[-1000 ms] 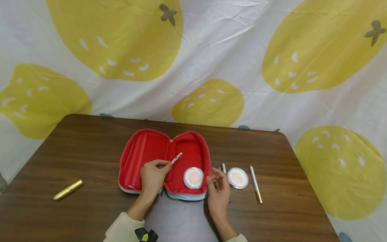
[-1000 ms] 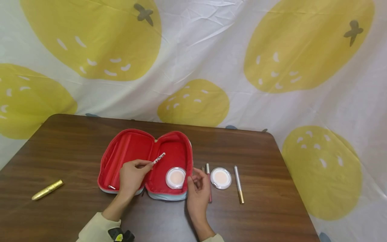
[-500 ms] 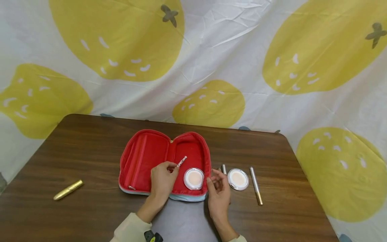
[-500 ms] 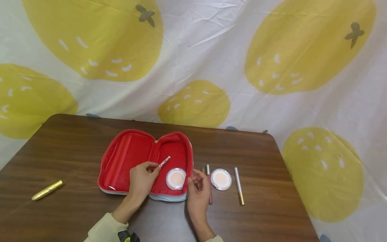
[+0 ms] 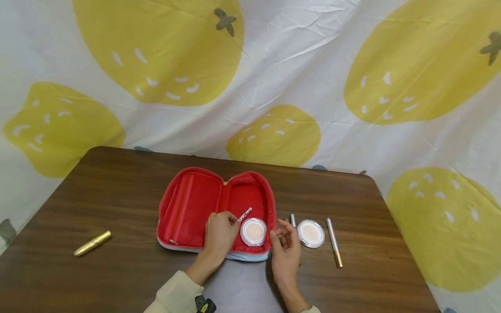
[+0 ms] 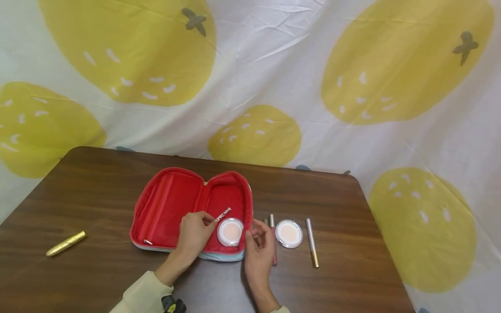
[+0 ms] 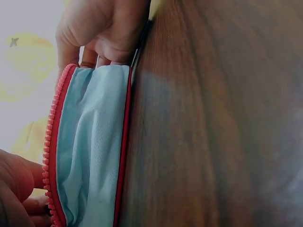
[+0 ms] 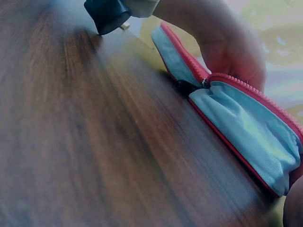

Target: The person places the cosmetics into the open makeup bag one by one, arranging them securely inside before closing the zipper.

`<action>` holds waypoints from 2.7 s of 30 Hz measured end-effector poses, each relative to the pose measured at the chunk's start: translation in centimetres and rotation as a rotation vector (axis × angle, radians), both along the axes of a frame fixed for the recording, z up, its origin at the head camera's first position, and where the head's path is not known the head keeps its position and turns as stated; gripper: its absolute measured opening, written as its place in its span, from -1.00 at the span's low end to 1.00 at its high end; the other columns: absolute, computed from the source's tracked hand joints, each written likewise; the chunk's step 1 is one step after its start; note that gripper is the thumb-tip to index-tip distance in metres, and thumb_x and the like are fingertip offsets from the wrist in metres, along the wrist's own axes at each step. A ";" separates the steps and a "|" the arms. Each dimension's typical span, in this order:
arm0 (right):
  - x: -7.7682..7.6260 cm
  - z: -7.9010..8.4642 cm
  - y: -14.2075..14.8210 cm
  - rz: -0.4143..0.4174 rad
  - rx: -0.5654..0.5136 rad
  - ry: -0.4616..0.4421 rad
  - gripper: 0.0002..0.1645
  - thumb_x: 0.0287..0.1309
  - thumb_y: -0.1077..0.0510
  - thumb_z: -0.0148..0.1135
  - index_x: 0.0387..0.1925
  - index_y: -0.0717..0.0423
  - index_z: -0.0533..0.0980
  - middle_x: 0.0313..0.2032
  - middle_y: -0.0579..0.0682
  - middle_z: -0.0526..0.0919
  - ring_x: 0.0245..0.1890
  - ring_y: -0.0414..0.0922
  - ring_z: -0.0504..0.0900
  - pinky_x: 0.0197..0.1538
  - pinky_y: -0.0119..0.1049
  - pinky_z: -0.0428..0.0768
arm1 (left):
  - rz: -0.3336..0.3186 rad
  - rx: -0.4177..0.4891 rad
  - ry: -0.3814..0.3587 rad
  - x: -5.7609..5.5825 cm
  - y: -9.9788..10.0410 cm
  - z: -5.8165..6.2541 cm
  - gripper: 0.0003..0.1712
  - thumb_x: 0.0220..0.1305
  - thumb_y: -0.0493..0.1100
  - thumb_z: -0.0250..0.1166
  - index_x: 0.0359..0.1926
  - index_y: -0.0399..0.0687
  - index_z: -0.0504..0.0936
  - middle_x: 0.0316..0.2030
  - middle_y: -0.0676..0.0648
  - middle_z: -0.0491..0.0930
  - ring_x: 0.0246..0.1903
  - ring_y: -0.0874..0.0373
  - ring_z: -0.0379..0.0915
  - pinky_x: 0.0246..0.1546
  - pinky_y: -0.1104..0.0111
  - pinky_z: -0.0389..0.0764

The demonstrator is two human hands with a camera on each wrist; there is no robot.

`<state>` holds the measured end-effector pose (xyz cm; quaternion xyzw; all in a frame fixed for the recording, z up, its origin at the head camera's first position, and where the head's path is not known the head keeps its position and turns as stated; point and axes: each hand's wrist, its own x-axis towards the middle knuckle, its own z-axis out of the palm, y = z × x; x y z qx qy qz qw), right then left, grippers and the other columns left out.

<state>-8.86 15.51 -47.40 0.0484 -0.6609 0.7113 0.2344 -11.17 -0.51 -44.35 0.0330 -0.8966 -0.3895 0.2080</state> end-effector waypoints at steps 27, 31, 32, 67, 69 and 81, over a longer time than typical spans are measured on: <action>0.6 2.4 -0.3 -0.009 0.027 -0.055 -0.62 0.11 0.57 0.12 0.01 0.53 0.39 -0.34 0.40 0.41 -0.34 -0.09 0.49 -0.24 -0.52 0.52 | -0.074 -0.101 -0.243 -1.0 -0.1 1.1 -0.46 0.03 -0.20 0.39 -0.92 -0.04 0.31 -0.94 0.07 0.22 -0.83 0.14 0.22 -0.79 0.37 0.21; 0.1 1.2 0.0 -0.010 0.017 -0.055 -0.61 0.12 0.55 0.14 0.03 0.49 0.40 -0.32 0.38 0.42 -0.32 -0.11 0.49 -0.23 -0.52 0.53 | -0.069 -0.134 -0.230 -1.1 -0.1 1.1 -0.44 0.05 -0.22 0.38 -0.93 -0.02 0.29 -0.95 0.08 0.20 -0.81 0.14 0.24 -0.78 0.36 0.20; 0.0 0.8 0.0 -0.010 0.013 -0.059 -0.61 0.13 0.54 0.15 0.03 0.47 0.41 -0.32 0.37 0.43 -0.31 -0.11 0.49 -0.22 -0.52 0.53 | -0.068 -0.136 -0.229 -1.1 -0.1 1.1 -0.44 0.05 -0.23 0.37 -0.92 -0.02 0.28 -0.94 0.08 0.20 -0.81 0.13 0.24 -0.77 0.36 0.20; 0.0 0.1 0.2 0.005 0.000 -0.062 -0.61 0.15 0.51 0.17 0.04 0.43 0.42 -0.30 0.35 0.43 -0.31 -0.12 0.49 -0.24 -0.52 0.54 | -0.146 -0.059 -0.245 1.1 -2.4 3.0 -0.87 0.08 -0.18 0.42 -0.54 -0.08 0.68 -0.70 0.09 0.50 -0.70 0.23 0.36 -0.69 0.41 0.41; -0.1 -0.1 0.2 0.008 -0.001 -0.054 -0.61 0.16 0.50 0.17 0.04 0.42 0.42 -0.30 0.34 0.42 -0.31 -0.13 0.49 -0.24 -0.52 0.54 | -0.142 -0.038 -0.215 1.3 -3.0 3.3 -0.90 0.07 -0.18 0.44 -0.44 -0.11 0.69 -0.59 0.05 0.58 -0.63 0.22 0.43 -0.63 0.39 0.47; 0.5 0.0 0.3 -0.014 -0.029 -0.037 -0.63 0.16 0.47 0.18 0.03 0.41 0.44 -0.32 0.30 0.43 -0.33 -0.15 0.50 -0.25 -0.52 0.54 | -0.110 0.028 0.047 3.0 -9.2 5.2 -0.78 0.02 -0.29 0.47 -0.26 -0.18 0.68 -0.47 -0.01 0.62 -0.63 0.21 0.34 -0.60 0.42 0.41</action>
